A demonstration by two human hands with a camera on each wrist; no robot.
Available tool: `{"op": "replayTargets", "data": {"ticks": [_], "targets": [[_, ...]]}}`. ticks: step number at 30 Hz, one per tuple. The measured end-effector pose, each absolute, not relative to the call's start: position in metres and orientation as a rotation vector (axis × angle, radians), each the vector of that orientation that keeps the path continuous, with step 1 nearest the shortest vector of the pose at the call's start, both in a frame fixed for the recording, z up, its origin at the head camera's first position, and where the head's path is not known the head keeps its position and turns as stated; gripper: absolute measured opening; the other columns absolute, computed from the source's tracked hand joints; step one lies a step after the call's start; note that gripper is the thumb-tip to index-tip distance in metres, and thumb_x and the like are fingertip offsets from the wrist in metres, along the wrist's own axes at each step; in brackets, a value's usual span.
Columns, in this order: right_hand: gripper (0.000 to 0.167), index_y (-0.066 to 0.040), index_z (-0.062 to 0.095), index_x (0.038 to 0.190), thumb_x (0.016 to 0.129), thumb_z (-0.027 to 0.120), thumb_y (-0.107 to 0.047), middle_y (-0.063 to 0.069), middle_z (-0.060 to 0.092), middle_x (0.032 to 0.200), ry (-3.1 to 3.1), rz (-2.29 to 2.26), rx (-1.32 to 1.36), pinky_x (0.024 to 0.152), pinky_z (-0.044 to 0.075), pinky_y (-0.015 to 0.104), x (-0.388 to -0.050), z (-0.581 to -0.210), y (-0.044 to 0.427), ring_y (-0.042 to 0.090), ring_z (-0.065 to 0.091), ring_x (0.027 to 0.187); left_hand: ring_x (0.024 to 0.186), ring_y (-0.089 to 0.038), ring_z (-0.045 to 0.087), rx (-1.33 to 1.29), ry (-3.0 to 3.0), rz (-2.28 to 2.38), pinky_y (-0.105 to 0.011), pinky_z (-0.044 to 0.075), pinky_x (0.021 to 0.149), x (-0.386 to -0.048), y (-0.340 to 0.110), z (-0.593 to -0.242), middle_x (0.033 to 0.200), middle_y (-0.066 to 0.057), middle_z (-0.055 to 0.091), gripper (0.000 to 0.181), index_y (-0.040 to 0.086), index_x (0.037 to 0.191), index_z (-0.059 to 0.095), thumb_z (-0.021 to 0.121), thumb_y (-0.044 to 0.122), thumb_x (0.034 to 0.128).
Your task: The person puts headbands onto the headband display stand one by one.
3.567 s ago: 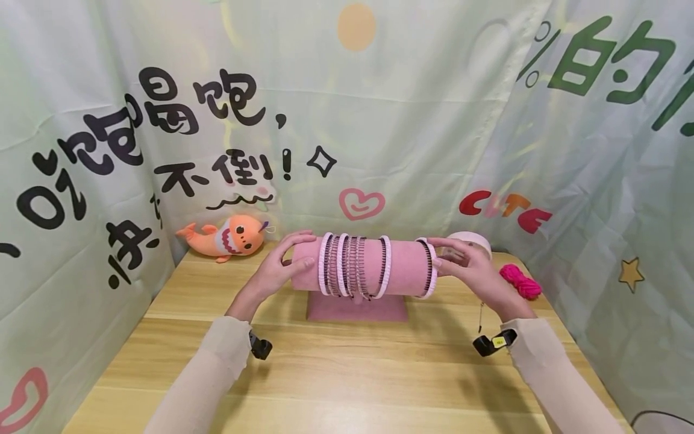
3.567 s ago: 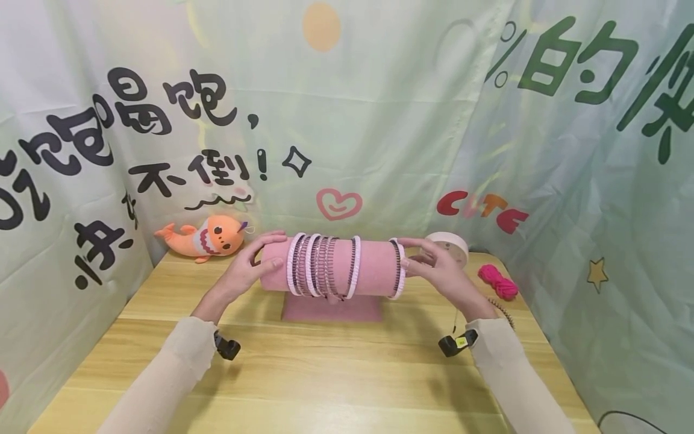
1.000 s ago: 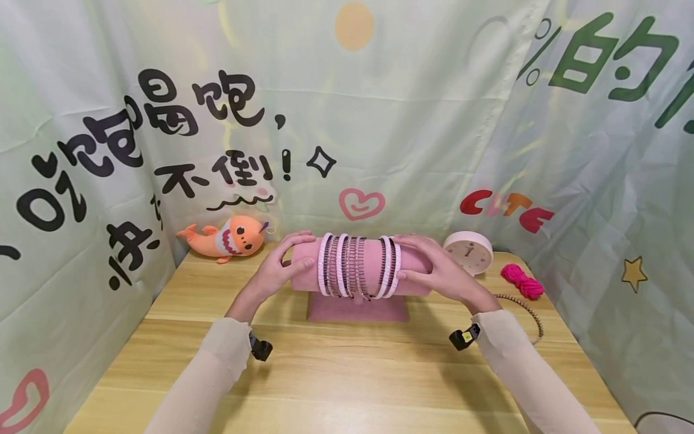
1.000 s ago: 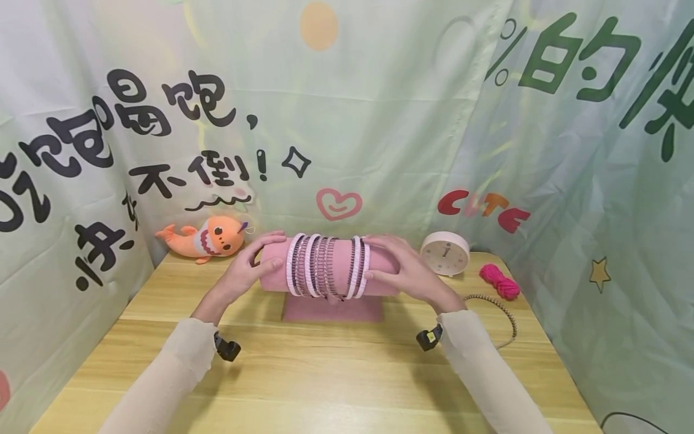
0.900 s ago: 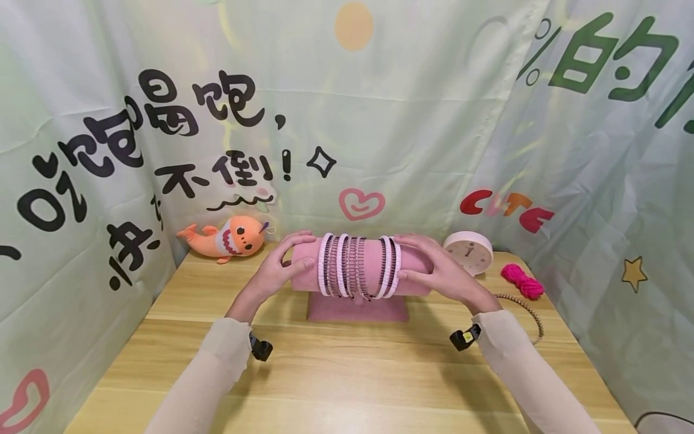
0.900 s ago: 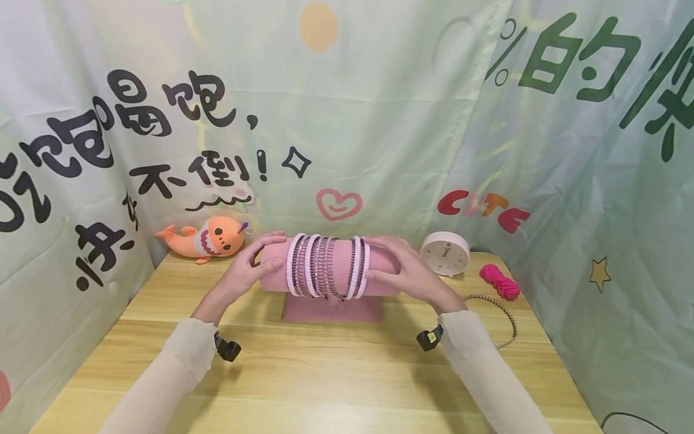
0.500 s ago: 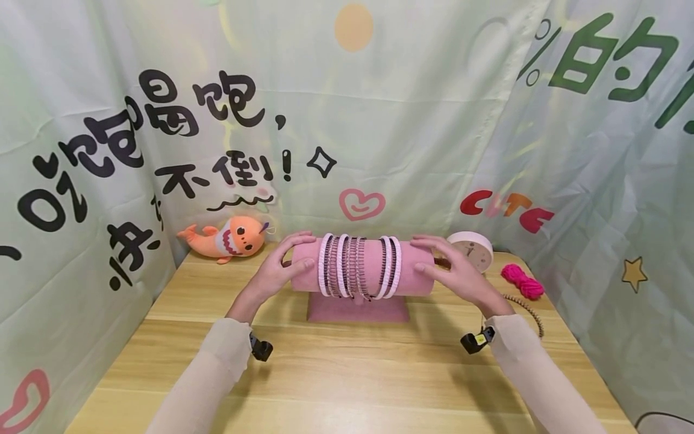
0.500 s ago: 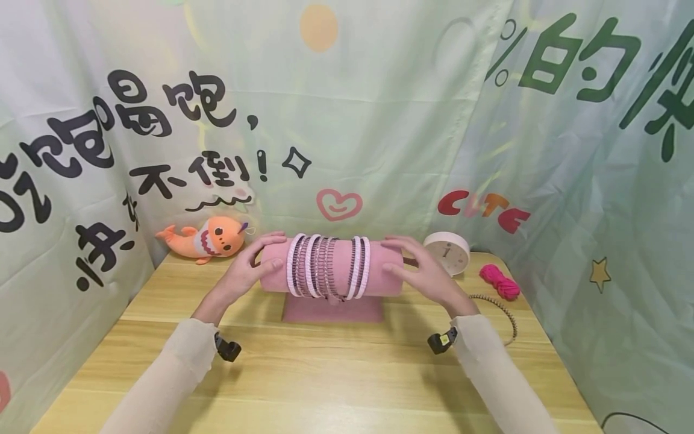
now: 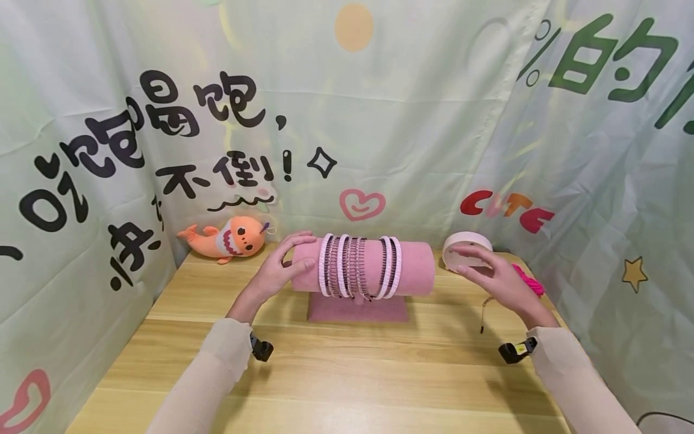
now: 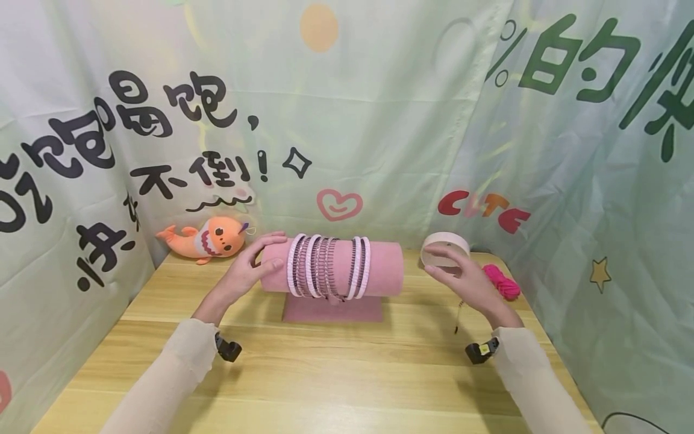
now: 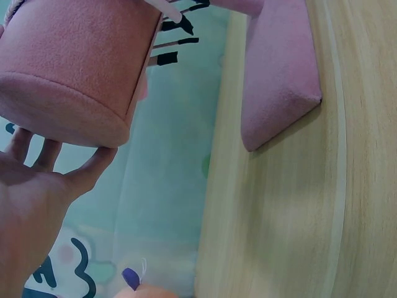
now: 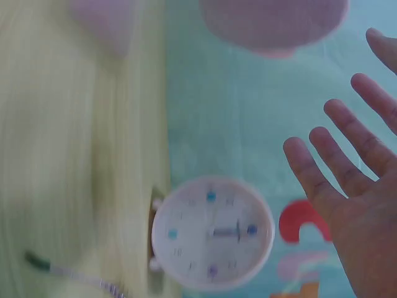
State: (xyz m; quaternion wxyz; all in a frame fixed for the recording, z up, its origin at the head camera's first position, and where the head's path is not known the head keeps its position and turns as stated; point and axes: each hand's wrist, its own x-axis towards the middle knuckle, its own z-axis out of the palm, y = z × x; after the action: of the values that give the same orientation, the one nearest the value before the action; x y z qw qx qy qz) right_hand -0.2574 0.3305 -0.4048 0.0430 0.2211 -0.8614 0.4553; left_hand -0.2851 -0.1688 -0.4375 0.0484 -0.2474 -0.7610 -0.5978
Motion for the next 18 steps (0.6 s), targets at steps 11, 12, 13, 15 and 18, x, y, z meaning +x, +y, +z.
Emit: {"op": "replayTargets", "data": {"ticks": [11,12,13,15,18], "targets": [[0.044,-0.007,0.063,0.150,0.110,0.067,-0.026,-0.026,0.060,0.136,-2.704,1.193,0.426,0.083,0.054,0.011,-0.245,-0.421,0.387,-0.015,0.058,0.112,0.160,-0.038,0.038,-0.748,-2.320,-1.807,-0.065,0.043,0.123,-0.285,-0.169,-0.438,0.170,-0.014,0.043,0.049,0.009,0.149,0.061,0.074,0.009,0.1018],[0.044,-0.007,0.063,0.150,0.110,0.067,-0.027,-0.030,0.060,0.134,-2.702,1.195,0.416,0.083,0.054,0.010,-0.244,-0.422,0.391,-0.015,0.060,0.112,0.160,-0.038,0.038,-0.747,-2.321,-1.803,-0.065,0.042,0.123,-0.285,-0.169,-0.438,0.170,-0.014,0.043,0.049,0.009,0.149,0.061,0.074,0.009,0.1018],[0.044,-0.006,0.063,0.149,0.111,0.067,-0.027,-0.033,0.060,0.132,-2.696,1.190,0.413,0.083,0.054,0.009,-0.243,-0.424,0.395,-0.014,0.061,0.112,0.160,-0.038,0.037,-0.748,-2.322,-1.803,-0.065,0.042,0.123,-0.285,-0.169,-0.438,0.170,-0.015,0.043,0.049,0.009,0.149,0.061,0.074,0.010,0.1018],[0.044,-0.005,0.063,0.149,0.111,0.066,-0.027,-0.037,0.062,0.129,-2.684,1.189,0.414,0.084,0.053,0.008,-0.241,-0.428,0.402,-0.012,0.063,0.112,0.160,-0.038,0.037,-0.749,-2.322,-1.805,-0.065,0.042,0.123,-0.285,-0.169,-0.438,0.170,-0.016,0.043,0.049,0.009,0.149,0.061,0.074,0.010,0.1018],[0.044,-0.003,0.063,0.148,0.111,0.066,-0.026,-0.040,0.062,0.127,-2.677,1.189,0.410,0.086,0.051,0.004,-0.239,-0.433,0.413,-0.014,0.064,0.113,0.160,-0.038,0.037,-0.748,-2.324,-1.810,-0.065,0.043,0.123,-0.285,-0.169,-0.437,0.170,-0.016,0.042,0.049,0.009,0.149,0.061,0.074,0.010,0.1020]]}}
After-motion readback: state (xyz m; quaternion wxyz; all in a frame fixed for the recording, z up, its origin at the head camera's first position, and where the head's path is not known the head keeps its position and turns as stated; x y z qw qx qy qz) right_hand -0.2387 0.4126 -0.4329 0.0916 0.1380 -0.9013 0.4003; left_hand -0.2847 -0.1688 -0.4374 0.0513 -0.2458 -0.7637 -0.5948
